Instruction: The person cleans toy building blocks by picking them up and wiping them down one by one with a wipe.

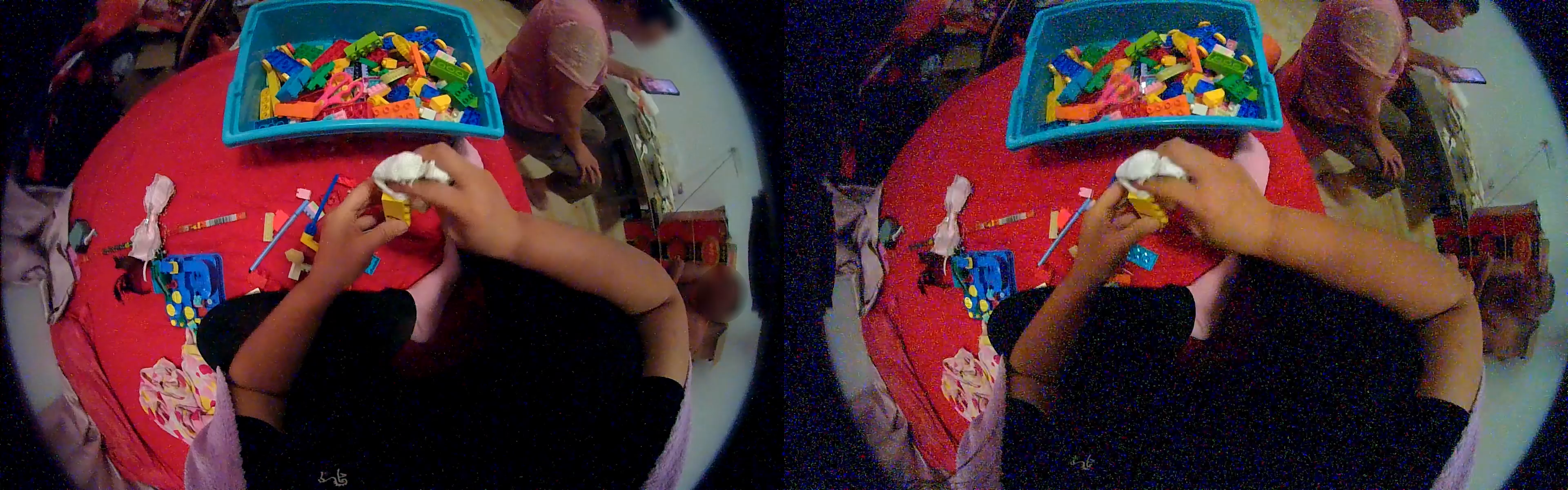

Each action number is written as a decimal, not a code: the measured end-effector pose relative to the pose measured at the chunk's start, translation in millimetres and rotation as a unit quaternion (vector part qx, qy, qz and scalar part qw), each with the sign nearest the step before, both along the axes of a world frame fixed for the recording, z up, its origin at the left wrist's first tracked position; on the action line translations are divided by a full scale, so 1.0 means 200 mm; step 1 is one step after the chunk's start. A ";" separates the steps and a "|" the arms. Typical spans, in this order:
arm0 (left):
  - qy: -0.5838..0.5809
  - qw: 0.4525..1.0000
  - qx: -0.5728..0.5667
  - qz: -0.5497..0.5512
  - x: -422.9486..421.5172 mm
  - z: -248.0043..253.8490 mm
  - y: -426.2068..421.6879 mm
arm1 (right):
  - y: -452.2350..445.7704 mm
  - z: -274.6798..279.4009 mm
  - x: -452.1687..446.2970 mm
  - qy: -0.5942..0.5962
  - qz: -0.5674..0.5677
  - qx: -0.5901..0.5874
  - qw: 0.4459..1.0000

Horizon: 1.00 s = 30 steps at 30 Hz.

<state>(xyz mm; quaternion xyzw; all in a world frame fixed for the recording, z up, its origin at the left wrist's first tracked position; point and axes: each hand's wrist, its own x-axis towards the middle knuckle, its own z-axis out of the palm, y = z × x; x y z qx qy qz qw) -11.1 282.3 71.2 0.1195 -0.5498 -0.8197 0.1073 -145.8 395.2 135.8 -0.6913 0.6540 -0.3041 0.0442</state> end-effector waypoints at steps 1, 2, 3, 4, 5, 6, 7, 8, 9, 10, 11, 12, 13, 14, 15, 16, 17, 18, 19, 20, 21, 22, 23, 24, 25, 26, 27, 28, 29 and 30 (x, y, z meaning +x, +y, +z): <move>0.006 1.000 0.012 -0.012 0.00 0.00 0.01 | 0.01 0.00 -0.01 0.005 -0.041 0.021 0.999; 0.006 1.000 0.013 -0.012 0.00 0.00 0.01 | 0.01 0.01 -0.01 0.010 -0.081 0.042 0.996; 0.039 0.998 0.050 -0.025 -0.01 0.01 0.02 | 0.01 -0.02 -0.02 0.010 -0.081 0.042 0.996; 0.072 0.993 0.086 -0.038 -0.01 0.01 0.03 | 0.02 -0.06 -0.03 -0.048 -0.108 0.011 0.993; 0.072 0.993 0.086 -0.038 -0.02 0.02 0.04 | 0.02 -0.08 -0.05 -0.106 -0.134 -0.020 0.985; 0.076 0.991 0.107 -0.017 -0.02 0.02 0.04 | 0.02 -0.07 -0.05 -0.125 -0.173 0.005 0.977; 0.081 0.989 0.127 0.005 -0.02 0.02 0.04 | 0.02 -0.06 -0.04 -0.125 -0.170 0.005 0.978; 0.082 0.989 0.127 0.007 -0.02 0.01 0.04 | 0.02 -0.05 -0.03 -0.123 -0.153 0.006 0.980; 0.089 0.988 0.124 0.012 -0.03 -0.01 0.04 | 0.02 -0.04 -0.02 -0.122 -0.138 0.008 0.983; 0.095 0.988 0.121 0.016 -0.03 -0.02 0.04 | 0.01 -0.04 0.00 -0.104 -0.089 -0.023 0.990; 0.095 0.988 0.120 0.015 -0.03 -0.02 0.04 | 0.01 -0.04 0.01 -0.104 -0.090 -0.024 0.990; 0.087 0.989 0.108 0.043 -0.02 -0.02 0.04 | 0.00 -0.03 0.02 -0.101 -0.089 0.013 0.991; 0.079 0.990 0.095 0.071 -0.02 -0.02 0.04 | 0.01 -0.03 0.03 -0.097 -0.087 0.049 0.990; 0.080 0.990 0.094 0.070 -0.02 -0.01 0.03 | 0.01 -0.05 0.03 -0.089 -0.092 0.053 0.990; 0.079 0.988 0.107 0.084 -0.02 -0.01 0.03 | 0.01 -0.05 0.03 -0.088 -0.092 0.052 0.990; 0.078 0.985 0.120 0.098 -0.02 0.00 0.02 | 0.02 -0.05 0.04 -0.086 -0.096 0.069 0.989; 0.078 0.985 0.121 0.100 -0.01 0.00 0.02 | 0.02 -0.05 0.04 -0.084 -0.098 0.086 0.988; 0.080 0.984 0.132 0.092 -0.01 0.00 0.02 | 0.02 -0.06 0.03 -0.084 -0.097 0.087 0.988; 0.082 0.983 0.143 0.084 -0.01 0.01 0.01 | 0.01 -0.07 0.03 -0.069 -0.094 0.087 0.989; 0.082 0.983 0.144 0.084 -0.01 0.01 0.01 | 0.01 -0.07 0.03 -0.055 -0.090 0.085 0.991; 0.079 0.980 0.161 0.087 -0.01 0.01 0.02 | 0.02 -0.07 0.02 -0.055 -0.090 0.085 0.991; 0.077 0.977 0.177 0.090 -0.02 0.00 0.02 | 0.02 -0.07 0.02 -0.042 -0.092 0.096 0.990; 0.077 0.977 0.176 0.089 -0.01 0.01 0.02 | 0.02 -0.07 0.02 -0.030 -0.094 0.105 0.990; 0.061 0.977 0.184 0.093 -0.02 0.02 0.02 | 0.02 -0.07 0.02 -0.030 -0.095 0.105 0.989; 0.045 0.976 0.192 0.097 -0.02 0.03 0.02 | 0.02 -0.08 0.02 -0.026 -0.093 0.109 0.989; 0.044 0.976 0.192 0.097 -0.02 0.03 0.02 | 0.02 -0.08 0.02 -0.022 -0.090 0.113 0.989; 0.041 0.966 0.231 0.111 -0.02 0.04 0.02 | 0.03 -0.08 0.02 -0.022 -0.090 0.112 0.989; 0.039 0.954 0.269 0.125 -0.02 0.04 0.01 | 0.04 -0.09 0.01 -0.007 -0.088 0.167 0.982; 0.042 0.955 0.267 0.125 -0.03 0.02 -0.01 | 0.05 -0.09 0.00 0.010 -0.086 0.218 0.972; 0.063 0.943 0.300 0.131 -0.03 -0.01 -0.04 | 0.05 -0.10 0.00 0.012 -0.086 0.216 0.973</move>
